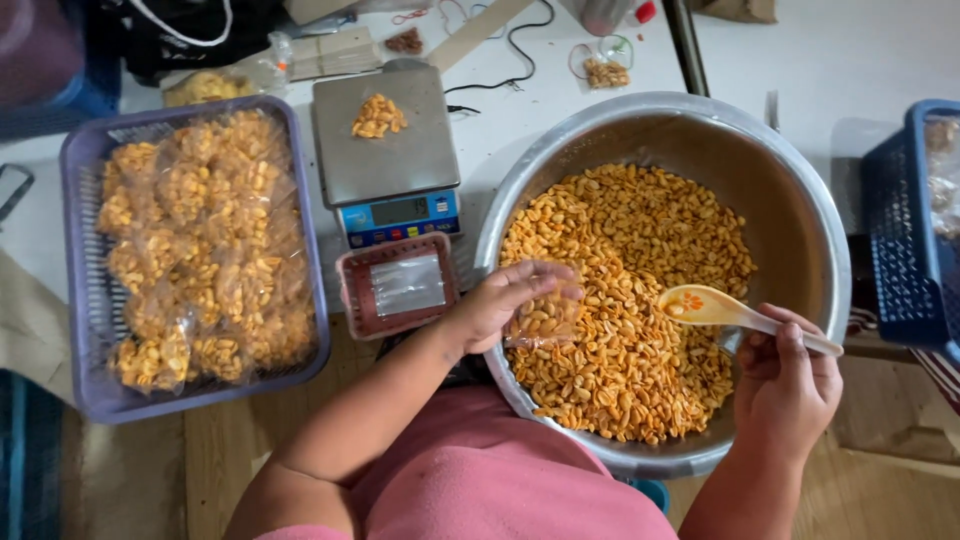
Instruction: Packaging corn nuts into small plastic bags and weighing them on a digital scale
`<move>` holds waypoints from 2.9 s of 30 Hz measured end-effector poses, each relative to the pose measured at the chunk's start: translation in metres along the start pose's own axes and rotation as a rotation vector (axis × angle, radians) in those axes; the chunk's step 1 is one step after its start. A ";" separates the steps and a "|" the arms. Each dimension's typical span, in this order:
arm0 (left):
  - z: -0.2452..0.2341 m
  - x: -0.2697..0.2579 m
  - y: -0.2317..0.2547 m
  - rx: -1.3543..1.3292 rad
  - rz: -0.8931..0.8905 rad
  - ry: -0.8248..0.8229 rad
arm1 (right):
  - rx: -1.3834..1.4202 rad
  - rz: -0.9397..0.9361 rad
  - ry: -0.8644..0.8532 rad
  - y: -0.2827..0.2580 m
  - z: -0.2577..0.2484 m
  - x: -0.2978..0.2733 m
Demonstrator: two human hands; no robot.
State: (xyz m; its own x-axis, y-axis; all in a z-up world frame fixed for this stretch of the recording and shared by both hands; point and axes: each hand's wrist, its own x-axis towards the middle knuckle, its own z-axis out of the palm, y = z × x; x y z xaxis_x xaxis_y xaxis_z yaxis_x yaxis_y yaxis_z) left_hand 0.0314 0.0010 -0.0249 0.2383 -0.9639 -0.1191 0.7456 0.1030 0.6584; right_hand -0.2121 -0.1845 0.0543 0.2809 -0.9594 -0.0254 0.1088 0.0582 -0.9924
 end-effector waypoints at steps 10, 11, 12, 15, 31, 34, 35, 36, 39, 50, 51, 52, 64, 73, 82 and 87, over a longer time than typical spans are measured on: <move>-0.149 0.004 0.088 1.801 0.632 0.821 | 0.003 -0.006 -0.025 0.009 -0.007 0.004; -0.161 0.012 0.093 1.799 0.632 0.831 | 0.002 -0.007 -0.033 0.008 -0.007 0.004; -0.174 0.018 0.099 1.984 0.504 0.840 | 0.005 -0.005 -0.020 0.008 -0.006 0.002; -0.154 0.020 0.124 2.132 0.278 0.898 | 0.000 -0.012 0.005 0.006 -0.003 0.002; -0.118 -0.244 0.124 1.570 0.279 1.590 | -0.192 -0.130 -0.216 0.060 -0.011 0.053; -0.150 -0.255 0.099 1.443 -0.358 1.299 | -0.213 -0.066 -0.160 0.034 0.013 0.026; -0.131 -0.250 0.107 1.450 -0.360 1.286 | -0.215 -0.065 -0.148 0.037 0.004 0.028; -0.111 -0.245 0.116 1.371 -0.350 1.331 | -0.255 -0.073 -0.166 0.040 -0.005 0.031; -0.125 -0.222 0.108 1.652 -0.213 1.421 | -0.360 -0.115 -0.099 0.049 -0.039 0.040; -0.159 -0.092 -0.002 2.009 -0.257 0.428 | -0.943 0.144 -0.152 0.130 -0.101 0.023; -0.145 -0.088 0.007 1.963 -0.391 0.515 | -0.855 0.195 -0.103 0.136 -0.095 0.019; -0.131 -0.085 0.016 1.913 -0.523 0.603 | -0.766 0.243 -0.054 0.141 -0.089 0.015; -0.058 -0.072 0.052 0.385 0.454 0.527 | -0.335 0.021 -0.208 0.036 0.001 -0.001; 0.035 -0.017 -0.025 0.737 0.295 0.041 | -0.251 -0.248 -0.277 -0.020 0.043 -0.002; 0.037 -0.003 -0.024 0.862 0.174 0.076 | -0.519 -0.807 -0.623 -0.019 0.041 -0.007; 0.019 -0.003 -0.025 0.525 0.087 0.029 | -0.451 -0.761 -0.462 -0.016 0.013 0.001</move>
State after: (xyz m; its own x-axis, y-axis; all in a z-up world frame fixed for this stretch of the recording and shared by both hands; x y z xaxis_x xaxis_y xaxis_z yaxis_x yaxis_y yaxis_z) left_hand 0.0003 -0.0037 -0.0270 0.3079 -0.9493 -0.0629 0.3127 0.0385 0.9491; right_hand -0.2012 -0.1833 0.0719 0.6407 -0.4905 0.5907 0.0684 -0.7299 -0.6802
